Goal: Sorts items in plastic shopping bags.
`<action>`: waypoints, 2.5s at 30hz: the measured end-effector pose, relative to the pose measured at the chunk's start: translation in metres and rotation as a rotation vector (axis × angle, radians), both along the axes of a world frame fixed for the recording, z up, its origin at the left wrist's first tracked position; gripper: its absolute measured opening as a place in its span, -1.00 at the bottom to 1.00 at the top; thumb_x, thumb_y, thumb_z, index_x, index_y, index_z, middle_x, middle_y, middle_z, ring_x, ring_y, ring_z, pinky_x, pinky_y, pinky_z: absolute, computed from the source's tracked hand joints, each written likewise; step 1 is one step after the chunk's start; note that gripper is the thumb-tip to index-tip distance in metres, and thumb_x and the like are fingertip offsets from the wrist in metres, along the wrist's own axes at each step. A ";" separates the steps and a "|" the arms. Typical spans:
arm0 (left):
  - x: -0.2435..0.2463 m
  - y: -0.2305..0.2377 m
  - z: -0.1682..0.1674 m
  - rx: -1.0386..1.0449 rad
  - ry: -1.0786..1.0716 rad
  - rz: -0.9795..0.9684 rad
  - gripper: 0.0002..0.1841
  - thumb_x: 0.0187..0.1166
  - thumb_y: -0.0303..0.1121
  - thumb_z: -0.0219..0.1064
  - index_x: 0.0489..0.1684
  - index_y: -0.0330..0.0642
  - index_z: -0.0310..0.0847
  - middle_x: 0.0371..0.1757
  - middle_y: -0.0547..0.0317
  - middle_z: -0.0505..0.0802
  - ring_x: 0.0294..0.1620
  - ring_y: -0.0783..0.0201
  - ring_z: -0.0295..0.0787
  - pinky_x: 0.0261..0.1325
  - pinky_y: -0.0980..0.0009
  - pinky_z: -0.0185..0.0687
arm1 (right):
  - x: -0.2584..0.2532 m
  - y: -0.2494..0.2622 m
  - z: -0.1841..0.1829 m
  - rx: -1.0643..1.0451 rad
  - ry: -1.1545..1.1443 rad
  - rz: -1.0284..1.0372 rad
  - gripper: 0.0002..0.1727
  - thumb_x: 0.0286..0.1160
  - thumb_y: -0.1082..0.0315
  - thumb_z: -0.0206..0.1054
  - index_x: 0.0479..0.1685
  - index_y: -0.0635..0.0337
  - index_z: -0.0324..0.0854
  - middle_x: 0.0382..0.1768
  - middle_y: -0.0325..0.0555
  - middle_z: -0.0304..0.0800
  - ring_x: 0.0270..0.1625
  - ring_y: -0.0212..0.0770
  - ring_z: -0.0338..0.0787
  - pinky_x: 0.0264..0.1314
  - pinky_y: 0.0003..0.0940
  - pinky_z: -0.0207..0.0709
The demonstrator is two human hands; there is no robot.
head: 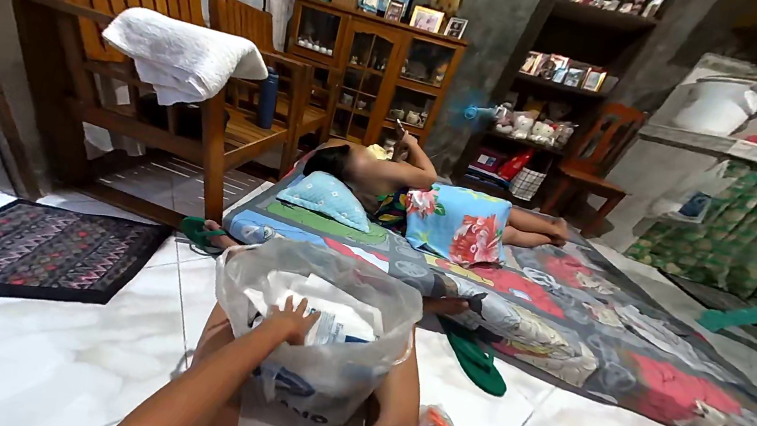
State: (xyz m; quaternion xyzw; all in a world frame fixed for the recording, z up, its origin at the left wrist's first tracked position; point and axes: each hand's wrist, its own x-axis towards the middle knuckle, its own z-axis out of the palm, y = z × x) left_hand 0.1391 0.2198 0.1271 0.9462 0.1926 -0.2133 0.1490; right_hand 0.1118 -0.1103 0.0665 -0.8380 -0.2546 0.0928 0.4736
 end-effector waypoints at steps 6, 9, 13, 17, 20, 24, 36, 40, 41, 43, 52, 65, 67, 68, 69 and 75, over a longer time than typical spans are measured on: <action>0.016 0.004 0.052 0.102 0.042 -0.068 0.28 0.21 0.03 0.70 0.94 -0.05 -0.23 0.89 -0.39 -0.22 0.84 -0.58 -0.46 0.58 -0.67 -0.33 | 0.070 0.081 0.110 0.152 -0.552 0.177 -0.69 0.66 0.41 0.16 0.14 0.32 0.77 0.06 0.10 0.88 0.09 -0.02 0.88 0.20 -0.09 0.73; 0.028 0.009 0.046 0.066 0.058 -0.096 0.31 0.19 -0.02 0.73 0.95 0.04 -0.29 0.91 -0.30 -0.27 0.86 -0.53 -0.54 0.57 -0.68 -0.35 | 0.095 0.136 0.138 -0.123 -0.379 0.301 -0.65 0.70 0.56 0.08 0.29 0.45 0.67 0.20 0.32 0.79 0.30 0.17 0.77 0.46 0.00 0.52; 0.039 0.025 0.016 0.079 0.067 -0.044 0.35 0.15 -0.01 0.75 0.96 0.24 -0.35 0.92 -0.24 -0.32 0.84 -0.58 -0.55 0.46 -0.77 -0.29 | 0.146 0.192 0.099 -0.745 -0.117 0.475 -0.14 0.50 0.24 0.48 0.84 0.07 0.16 0.63 0.52 0.28 0.61 0.56 0.36 0.50 0.47 0.31; 0.042 0.041 -0.015 0.042 0.117 0.013 0.26 0.25 -0.06 0.70 0.95 0.37 -0.32 0.93 -0.21 -0.26 0.84 -0.59 -0.42 0.42 -0.76 -0.10 | 0.152 0.211 0.070 -1.001 -0.012 0.509 0.01 0.63 0.23 0.34 0.96 -0.29 -0.32 0.81 0.56 -0.24 0.64 0.73 0.20 0.41 0.60 0.30; 0.050 0.046 -0.033 0.014 0.197 0.031 0.22 0.33 -0.10 0.65 0.94 0.42 -0.35 0.93 -0.17 -0.29 0.84 -0.58 -0.42 0.41 -0.75 -0.04 | 0.152 0.218 0.051 -1.052 0.026 0.499 -0.05 0.68 0.21 0.27 0.95 -0.32 -0.31 0.83 0.51 -0.28 0.66 0.72 0.18 0.42 0.59 0.30; 0.058 0.046 -0.050 0.028 0.249 0.028 0.24 0.33 -0.04 0.63 0.93 0.48 -0.44 0.93 -0.13 -0.36 0.85 -0.56 -0.43 0.44 -0.72 -0.04 | 0.158 0.224 0.022 -1.083 0.063 0.485 -0.04 0.66 0.16 0.29 0.95 -0.32 -0.31 0.85 0.45 -0.29 0.68 0.70 0.16 0.44 0.57 0.31; 0.031 0.032 0.003 0.115 0.035 -0.150 0.25 0.26 0.04 0.67 0.95 0.02 -0.25 0.90 -0.35 -0.19 0.85 -0.54 -0.39 0.61 -0.63 -0.30 | 0.141 0.204 0.054 -0.922 -0.152 0.496 0.03 0.51 0.13 0.47 0.93 0.02 -0.13 0.82 0.51 -0.20 0.74 0.63 0.08 0.49 0.50 0.31; -0.018 0.030 0.059 0.290 -0.688 -0.133 -0.24 0.43 -0.22 0.55 0.70 -0.14 0.40 0.57 -0.47 0.54 0.62 -0.46 0.40 0.57 -0.38 0.22 | 0.129 0.153 0.087 -0.390 -0.797 0.268 -0.34 0.25 0.36 0.60 0.46 0.27 0.63 0.44 0.59 0.54 0.50 0.56 0.53 0.47 0.46 0.38; -0.028 0.041 0.066 0.368 -0.810 -0.036 -0.23 0.39 -0.22 0.57 0.69 -0.17 0.41 0.52 -0.51 0.57 0.56 -0.51 0.45 0.52 -0.43 0.25 | 0.135 0.141 0.088 -0.277 -0.918 0.141 -0.30 0.11 0.32 0.69 0.40 0.31 0.67 0.38 0.62 0.58 0.45 0.62 0.56 0.40 0.54 0.40; -0.046 0.068 0.080 0.379 -0.747 0.208 -0.05 0.41 -0.10 0.58 0.82 -0.25 0.15 0.59 -0.61 0.44 0.59 -0.62 0.33 0.52 -0.50 0.16 | 0.146 0.118 0.099 -0.294 -0.847 -0.057 0.00 0.03 0.11 0.75 0.60 0.37 0.45 0.46 0.69 0.46 0.49 0.73 0.44 0.34 0.66 0.31; -0.067 0.101 0.104 -0.067 -0.453 0.353 -0.56 0.85 -0.24 0.08 0.27 -0.56 0.60 0.25 -0.54 0.72 0.38 -0.39 0.62 0.51 -0.27 0.36 | 0.199 0.072 0.108 -0.017 0.093 0.028 -0.71 0.65 0.53 0.13 0.20 0.43 0.66 -0.29 0.11 0.77 -0.44 -0.15 0.74 -0.39 -0.17 0.66; -0.101 0.062 0.112 0.225 -0.362 0.198 -0.54 0.73 -0.31 0.27 0.55 -0.31 0.50 0.41 -0.49 0.64 0.45 -0.50 0.54 0.42 -0.38 0.40 | 0.172 0.031 0.106 -0.062 0.004 -0.032 -0.68 0.72 0.40 0.18 0.32 0.34 0.61 -0.44 0.03 0.75 -0.58 -0.23 0.68 -0.51 -0.27 0.60; -0.109 0.048 0.094 0.378 -0.820 -0.067 -0.49 0.52 -0.23 0.47 0.41 -0.31 0.64 0.36 -0.43 0.71 0.38 -0.49 0.62 0.27 -0.38 0.52 | 0.160 0.019 0.109 -0.076 -0.004 -0.079 -0.56 0.76 0.17 0.22 0.34 0.38 0.57 -0.37 0.11 0.78 -0.48 -0.09 0.78 -0.39 -0.10 0.71; -0.110 0.038 0.086 0.372 -0.936 -0.205 -0.42 0.50 -0.04 0.41 0.40 -0.25 0.66 0.36 -0.29 0.75 0.36 -0.37 0.69 0.26 -0.31 0.60 | 0.152 0.013 0.111 -0.083 0.042 -0.100 -0.50 0.78 0.07 0.18 0.29 0.40 0.58 -0.33 0.13 0.80 -0.41 -0.04 0.83 -0.32 -0.04 0.74; -0.112 0.024 0.077 0.279 -0.961 -0.318 -0.33 0.45 0.12 0.39 0.42 -0.21 0.66 0.36 -0.18 0.78 0.37 -0.26 0.72 0.30 -0.25 0.62 | 0.144 0.009 0.110 -0.078 0.109 -0.106 -0.45 0.80 0.00 0.12 0.28 0.40 0.58 -0.30 0.13 0.82 -0.35 -0.02 0.85 -0.27 -0.01 0.74; -0.128 -0.042 0.041 -0.282 -0.583 -0.593 -0.72 0.55 -0.39 0.42 0.13 -0.34 0.77 -0.28 -0.21 0.90 -0.26 -0.20 0.90 -0.07 -0.20 0.73 | 0.106 0.018 0.062 0.293 0.343 0.024 -0.19 0.52 0.12 0.32 0.67 0.38 0.13 -0.10 -0.12 0.78 -0.22 -0.32 0.81 -0.22 -0.34 0.73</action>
